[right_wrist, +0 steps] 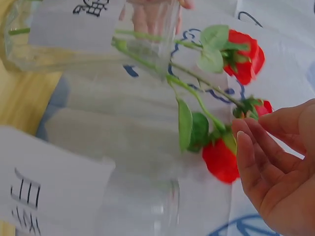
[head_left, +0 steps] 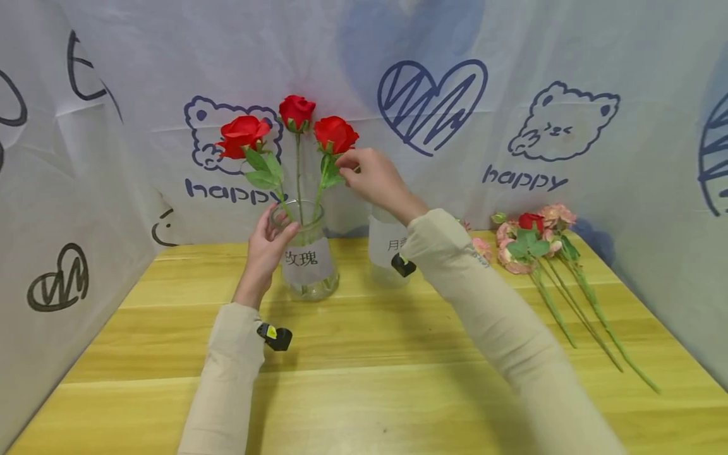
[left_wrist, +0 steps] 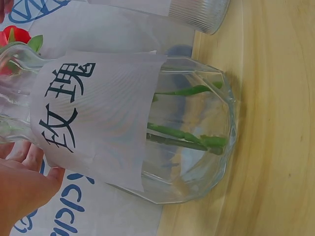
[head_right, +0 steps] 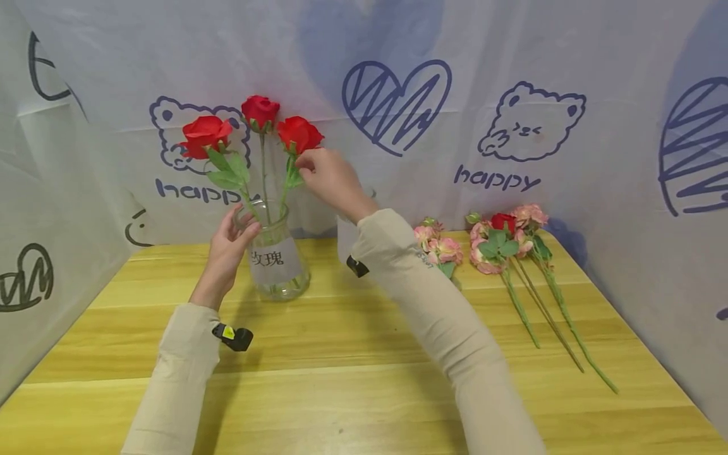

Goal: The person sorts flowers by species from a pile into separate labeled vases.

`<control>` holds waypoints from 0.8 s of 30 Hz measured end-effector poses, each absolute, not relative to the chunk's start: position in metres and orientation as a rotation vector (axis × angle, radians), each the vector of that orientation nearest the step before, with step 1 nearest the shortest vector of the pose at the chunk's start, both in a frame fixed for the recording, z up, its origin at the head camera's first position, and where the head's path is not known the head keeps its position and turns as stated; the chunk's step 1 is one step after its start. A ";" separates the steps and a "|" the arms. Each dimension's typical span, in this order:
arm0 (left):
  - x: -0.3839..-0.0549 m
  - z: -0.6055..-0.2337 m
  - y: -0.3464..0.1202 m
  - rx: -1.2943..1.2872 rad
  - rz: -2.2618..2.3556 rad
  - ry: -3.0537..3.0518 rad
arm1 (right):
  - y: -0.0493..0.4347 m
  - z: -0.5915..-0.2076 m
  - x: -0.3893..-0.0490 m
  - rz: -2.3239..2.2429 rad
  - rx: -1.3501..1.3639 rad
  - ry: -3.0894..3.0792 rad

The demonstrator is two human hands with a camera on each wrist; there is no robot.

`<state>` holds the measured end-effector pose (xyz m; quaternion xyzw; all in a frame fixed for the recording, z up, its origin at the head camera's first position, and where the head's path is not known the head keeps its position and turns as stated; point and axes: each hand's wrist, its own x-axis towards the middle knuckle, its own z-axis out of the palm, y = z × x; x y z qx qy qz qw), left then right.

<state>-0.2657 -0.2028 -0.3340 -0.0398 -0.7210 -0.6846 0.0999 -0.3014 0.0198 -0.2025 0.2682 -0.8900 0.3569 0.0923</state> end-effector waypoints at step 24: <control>-0.263 -0.332 -0.203 -0.147 -2.019 -2.113 | 0.157 -0.229 -0.273 1.247 0.561 -2.413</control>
